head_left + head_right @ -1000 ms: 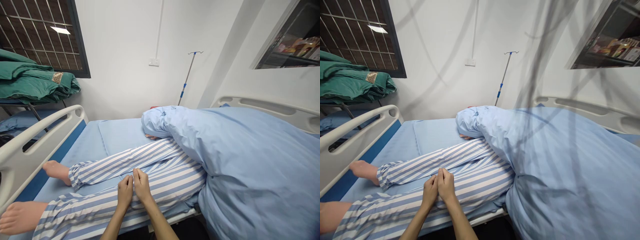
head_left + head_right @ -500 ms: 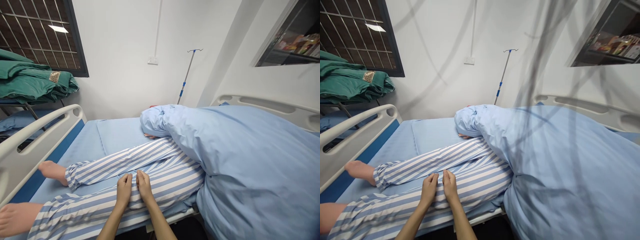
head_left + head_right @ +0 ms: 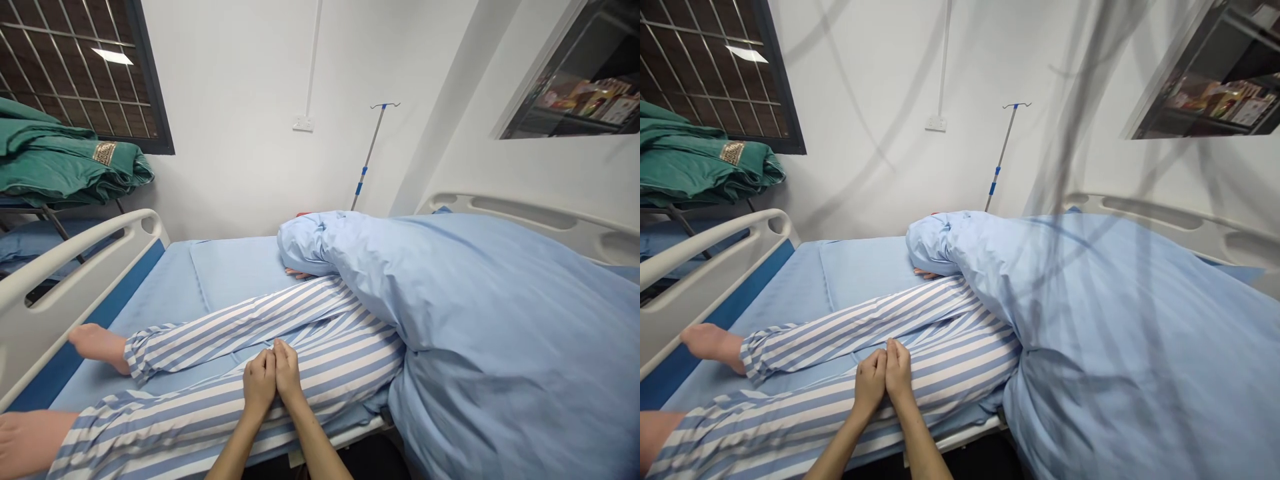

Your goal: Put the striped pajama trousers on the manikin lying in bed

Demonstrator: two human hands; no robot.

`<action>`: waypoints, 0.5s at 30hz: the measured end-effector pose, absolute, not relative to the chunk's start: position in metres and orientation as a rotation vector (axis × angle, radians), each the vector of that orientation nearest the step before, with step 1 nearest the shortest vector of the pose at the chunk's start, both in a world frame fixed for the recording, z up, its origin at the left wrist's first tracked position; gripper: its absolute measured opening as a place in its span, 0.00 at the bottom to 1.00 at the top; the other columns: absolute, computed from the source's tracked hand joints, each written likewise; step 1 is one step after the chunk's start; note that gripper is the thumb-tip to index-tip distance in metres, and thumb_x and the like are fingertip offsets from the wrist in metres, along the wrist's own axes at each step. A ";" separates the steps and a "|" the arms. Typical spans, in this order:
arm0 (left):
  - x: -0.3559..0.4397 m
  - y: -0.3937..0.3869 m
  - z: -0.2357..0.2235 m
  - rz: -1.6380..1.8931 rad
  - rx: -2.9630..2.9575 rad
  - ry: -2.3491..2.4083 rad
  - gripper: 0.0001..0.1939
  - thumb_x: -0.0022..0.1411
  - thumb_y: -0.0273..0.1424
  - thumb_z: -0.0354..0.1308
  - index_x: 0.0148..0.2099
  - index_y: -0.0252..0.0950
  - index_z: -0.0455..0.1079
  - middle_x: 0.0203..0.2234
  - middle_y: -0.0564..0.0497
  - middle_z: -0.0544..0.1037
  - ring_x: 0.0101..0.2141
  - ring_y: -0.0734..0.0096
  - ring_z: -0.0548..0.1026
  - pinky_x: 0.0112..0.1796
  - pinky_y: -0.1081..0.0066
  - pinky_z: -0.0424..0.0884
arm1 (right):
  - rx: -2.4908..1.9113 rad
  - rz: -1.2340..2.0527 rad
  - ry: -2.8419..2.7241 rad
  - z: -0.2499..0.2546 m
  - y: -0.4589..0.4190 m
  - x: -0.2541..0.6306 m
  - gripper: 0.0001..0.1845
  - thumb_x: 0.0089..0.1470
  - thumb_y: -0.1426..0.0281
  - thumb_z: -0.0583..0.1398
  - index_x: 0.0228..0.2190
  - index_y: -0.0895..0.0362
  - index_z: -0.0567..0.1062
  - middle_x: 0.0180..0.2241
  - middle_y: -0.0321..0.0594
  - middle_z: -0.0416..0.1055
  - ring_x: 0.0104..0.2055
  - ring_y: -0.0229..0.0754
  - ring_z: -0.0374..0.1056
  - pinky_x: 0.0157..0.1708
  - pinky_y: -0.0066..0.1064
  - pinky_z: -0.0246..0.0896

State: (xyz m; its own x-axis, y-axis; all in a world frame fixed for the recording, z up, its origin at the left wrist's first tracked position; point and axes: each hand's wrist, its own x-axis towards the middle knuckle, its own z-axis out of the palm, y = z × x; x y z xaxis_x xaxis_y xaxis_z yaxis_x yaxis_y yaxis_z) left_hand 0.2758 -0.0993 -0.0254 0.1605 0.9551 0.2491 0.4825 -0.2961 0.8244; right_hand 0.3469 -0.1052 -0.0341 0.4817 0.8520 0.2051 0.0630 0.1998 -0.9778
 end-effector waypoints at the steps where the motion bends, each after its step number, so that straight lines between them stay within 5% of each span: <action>1: 0.276 -0.099 -0.025 1.050 1.860 1.371 0.18 0.60 0.36 0.42 0.20 0.38 0.61 0.15 0.52 0.69 0.19 0.74 0.63 0.25 0.73 0.52 | -1.271 0.685 -0.940 -0.033 -0.105 0.347 0.20 0.55 0.57 0.49 0.18 0.55 0.55 0.18 0.30 0.51 0.22 0.33 0.48 0.22 0.26 0.48; 9: 0.278 -0.100 -0.023 0.955 1.842 1.391 0.17 0.60 0.36 0.43 0.23 0.38 0.65 0.18 0.51 0.72 0.22 0.72 0.66 0.25 0.73 0.52 | -1.409 0.475 -1.400 0.021 -0.121 0.362 0.21 0.58 0.62 0.49 0.17 0.56 0.60 0.16 0.30 0.54 0.20 0.33 0.49 0.23 0.27 0.41; 15: 0.281 -0.101 -0.023 0.959 1.930 1.440 0.18 0.61 0.37 0.42 0.22 0.38 0.60 0.16 0.52 0.69 0.20 0.72 0.64 0.26 0.73 0.51 | -1.463 0.443 -1.350 -0.010 -0.129 0.371 0.21 0.59 0.62 0.47 0.18 0.56 0.63 0.16 0.33 0.58 0.20 0.34 0.53 0.23 0.28 0.41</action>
State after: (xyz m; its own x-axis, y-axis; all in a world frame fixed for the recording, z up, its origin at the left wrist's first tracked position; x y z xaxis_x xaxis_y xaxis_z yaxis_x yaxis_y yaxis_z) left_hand 0.2813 -0.1014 -0.0228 0.1747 0.9597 0.2202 0.5732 -0.2809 0.7698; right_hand 0.3709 -0.1288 -0.0097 0.2956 0.8830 0.3645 0.4957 0.1844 -0.8487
